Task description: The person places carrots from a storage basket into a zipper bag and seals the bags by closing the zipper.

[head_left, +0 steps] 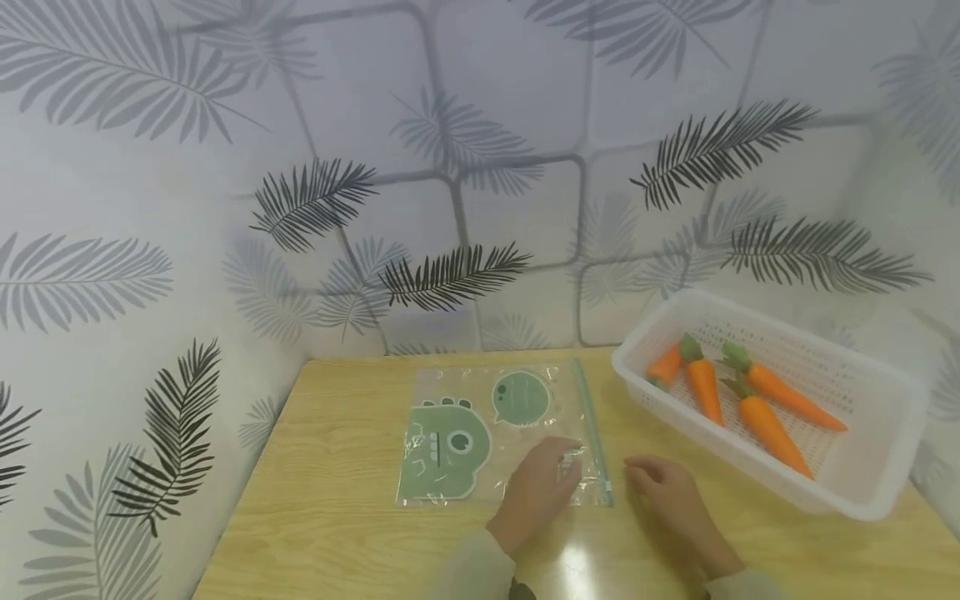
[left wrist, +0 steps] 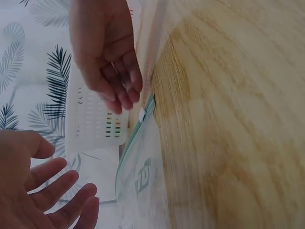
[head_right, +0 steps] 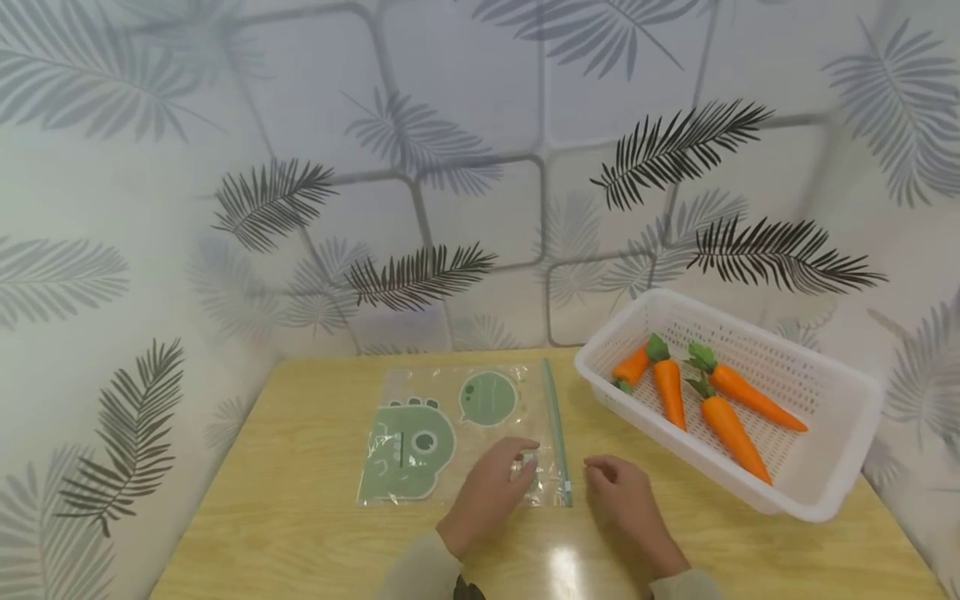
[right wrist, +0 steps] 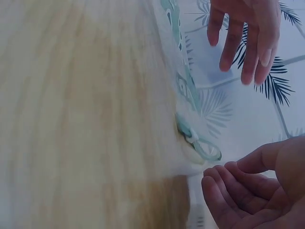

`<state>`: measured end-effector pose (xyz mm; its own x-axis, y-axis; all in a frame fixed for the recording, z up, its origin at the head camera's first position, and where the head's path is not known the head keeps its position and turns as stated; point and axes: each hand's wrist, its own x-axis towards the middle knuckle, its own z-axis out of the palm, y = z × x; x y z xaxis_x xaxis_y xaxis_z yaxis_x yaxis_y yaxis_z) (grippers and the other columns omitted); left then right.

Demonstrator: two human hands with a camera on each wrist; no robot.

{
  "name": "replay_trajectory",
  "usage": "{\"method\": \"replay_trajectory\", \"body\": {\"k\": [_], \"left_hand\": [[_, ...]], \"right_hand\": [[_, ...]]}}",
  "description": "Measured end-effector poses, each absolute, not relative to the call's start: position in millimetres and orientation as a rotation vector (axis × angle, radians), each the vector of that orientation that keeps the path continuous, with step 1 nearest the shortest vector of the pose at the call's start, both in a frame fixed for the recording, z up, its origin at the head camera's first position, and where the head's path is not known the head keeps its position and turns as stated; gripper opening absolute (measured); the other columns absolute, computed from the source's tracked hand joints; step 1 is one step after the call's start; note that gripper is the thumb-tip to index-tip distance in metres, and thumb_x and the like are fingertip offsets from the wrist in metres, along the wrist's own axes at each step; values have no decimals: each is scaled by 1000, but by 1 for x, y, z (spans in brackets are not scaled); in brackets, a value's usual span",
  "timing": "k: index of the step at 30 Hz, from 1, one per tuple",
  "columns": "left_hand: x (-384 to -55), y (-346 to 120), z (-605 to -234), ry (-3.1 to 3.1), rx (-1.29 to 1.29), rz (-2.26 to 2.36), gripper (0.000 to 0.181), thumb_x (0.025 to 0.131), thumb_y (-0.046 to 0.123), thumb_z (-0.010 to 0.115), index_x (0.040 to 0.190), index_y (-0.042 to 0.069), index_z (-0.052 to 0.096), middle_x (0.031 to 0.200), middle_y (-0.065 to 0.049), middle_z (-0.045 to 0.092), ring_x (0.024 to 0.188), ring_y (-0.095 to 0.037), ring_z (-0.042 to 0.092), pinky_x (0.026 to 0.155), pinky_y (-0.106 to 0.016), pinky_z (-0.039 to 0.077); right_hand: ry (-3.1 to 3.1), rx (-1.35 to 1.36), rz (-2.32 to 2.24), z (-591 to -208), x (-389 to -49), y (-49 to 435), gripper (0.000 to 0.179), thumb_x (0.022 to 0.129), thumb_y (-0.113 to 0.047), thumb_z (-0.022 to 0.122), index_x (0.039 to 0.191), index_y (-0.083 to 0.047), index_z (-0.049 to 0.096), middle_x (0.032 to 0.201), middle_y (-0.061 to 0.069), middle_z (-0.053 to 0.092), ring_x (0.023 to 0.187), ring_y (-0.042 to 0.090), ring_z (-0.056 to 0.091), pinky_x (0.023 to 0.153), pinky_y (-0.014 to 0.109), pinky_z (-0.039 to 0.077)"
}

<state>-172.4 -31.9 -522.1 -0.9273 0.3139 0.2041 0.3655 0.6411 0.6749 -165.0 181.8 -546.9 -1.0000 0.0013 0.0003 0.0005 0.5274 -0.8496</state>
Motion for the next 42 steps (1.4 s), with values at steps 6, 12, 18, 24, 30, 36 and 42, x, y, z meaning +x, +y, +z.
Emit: {"method": "replay_trajectory", "body": {"k": [6,12,18,24,30,36,42], "left_hand": [[-179,-22,-528,-2801,-491,-1206,30,95,34,48,120,20,57,119,9,57,109,-11,53,92,-30,45],[-183,-18,-538,-2829,-454,-1255,29,94,32,50,119,20,57,119,9,55,112,-12,51,95,-31,43],[-191,-12,-539,-2813,-423,-1299,30,95,29,48,121,17,57,122,7,54,114,-14,50,95,-33,43],[-205,-4,-540,-2835,-361,-1300,29,94,29,48,119,17,57,121,7,55,112,-15,50,93,-34,44],[-219,2,-547,-2849,-312,-1322,32,92,29,49,119,15,59,120,3,56,114,-18,50,96,-37,43],[-227,9,-552,-2855,-271,-1282,31,94,25,47,121,14,58,120,1,57,113,-18,51,97,-35,41],[-229,11,-550,-2855,-181,-1376,32,94,27,48,122,14,57,119,0,59,111,-19,53,95,-37,43]], "right_hand": [[-2706,28,1534,-547,-170,173,28,94,-16,55,115,1,61,112,19,63,104,34,57,92,49,44],[-2716,20,1584,-551,-175,164,30,94,-13,52,118,3,58,112,20,62,98,32,60,88,48,47],[-2737,-7,1544,-550,-186,159,31,96,-16,50,119,3,57,116,22,59,104,36,56,91,50,44],[-2705,-34,1533,-548,-196,153,30,94,-11,50,117,6,57,115,24,59,106,39,55,89,48,46],[-2713,-85,1572,-547,-200,148,32,93,-11,50,120,7,55,117,26,57,105,39,56,87,47,48],[-2737,-87,1604,-546,-202,146,34,94,-13,48,121,6,54,118,26,57,108,39,54,89,49,46],[-2754,-87,1623,-547,-206,144,32,95,-14,46,120,4,56,115,23,59,104,35,56,86,48,47]]}}
